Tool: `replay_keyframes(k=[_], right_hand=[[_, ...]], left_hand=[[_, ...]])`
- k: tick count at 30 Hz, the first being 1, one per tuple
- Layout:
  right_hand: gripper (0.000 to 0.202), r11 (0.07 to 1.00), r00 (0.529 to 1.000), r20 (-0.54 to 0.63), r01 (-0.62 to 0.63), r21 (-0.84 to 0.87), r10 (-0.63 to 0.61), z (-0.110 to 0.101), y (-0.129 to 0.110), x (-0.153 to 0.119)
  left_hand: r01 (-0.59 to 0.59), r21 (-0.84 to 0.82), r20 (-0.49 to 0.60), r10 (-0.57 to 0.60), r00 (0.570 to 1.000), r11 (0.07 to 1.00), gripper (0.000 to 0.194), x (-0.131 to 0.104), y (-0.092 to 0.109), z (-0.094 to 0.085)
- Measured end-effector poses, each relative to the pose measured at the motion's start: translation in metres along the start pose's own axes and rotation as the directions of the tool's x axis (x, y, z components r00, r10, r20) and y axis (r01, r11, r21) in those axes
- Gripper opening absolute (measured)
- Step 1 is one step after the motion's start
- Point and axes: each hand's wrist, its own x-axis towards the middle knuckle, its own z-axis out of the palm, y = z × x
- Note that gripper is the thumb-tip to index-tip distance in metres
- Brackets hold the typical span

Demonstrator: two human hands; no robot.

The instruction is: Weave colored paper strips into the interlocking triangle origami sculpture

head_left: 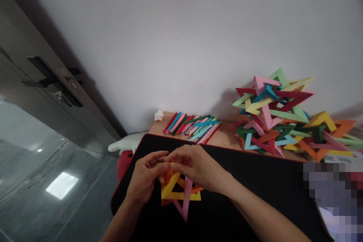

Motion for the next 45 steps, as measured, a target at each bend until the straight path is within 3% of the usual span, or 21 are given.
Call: replay_keyframes(k=[5, 11, 19, 30, 45], right_hand=[[0.016, 0.999, 0.999, -0.022, -0.031, -0.015, 0.031, -0.0011, -0.0008, 0.0007], [0.026, 0.986, 0.994, 0.055, 0.100, -0.132, -0.094, -0.0073, 0.0038, -0.0046], [0.025, 1.000, 1.000, -0.005, 0.015, -0.009, -0.015, -0.0052, 0.0020, -0.0022], [0.027, 1.000, 1.000, -0.023, -0.020, 0.013, 0.020, -0.0056, 0.0013, -0.0036], [0.025, 1.000, 0.999, -0.038, 0.019, 0.025, -0.018, -0.0029, 0.0013, -0.0029]], left_hand=[[-0.033, -0.002, -0.039, 0.033, 0.999, 0.999, 0.036, 0.0000, 0.0010, 0.0020], [-0.033, -0.019, -0.035, 0.033, 0.999, 0.999, 0.035, 0.0002, -0.0021, 0.0028], [-0.042, 0.035, -0.028, 0.043, 0.999, 0.999, 0.036, -0.0009, -0.0007, 0.0013], [-0.051, 0.104, -0.055, 0.057, 0.997, 0.993, 0.035, -0.0018, 0.0048, 0.0046], [-0.051, 0.119, -0.062, 0.059, 0.996, 0.992, 0.036, -0.0046, 0.0045, 0.0018]])
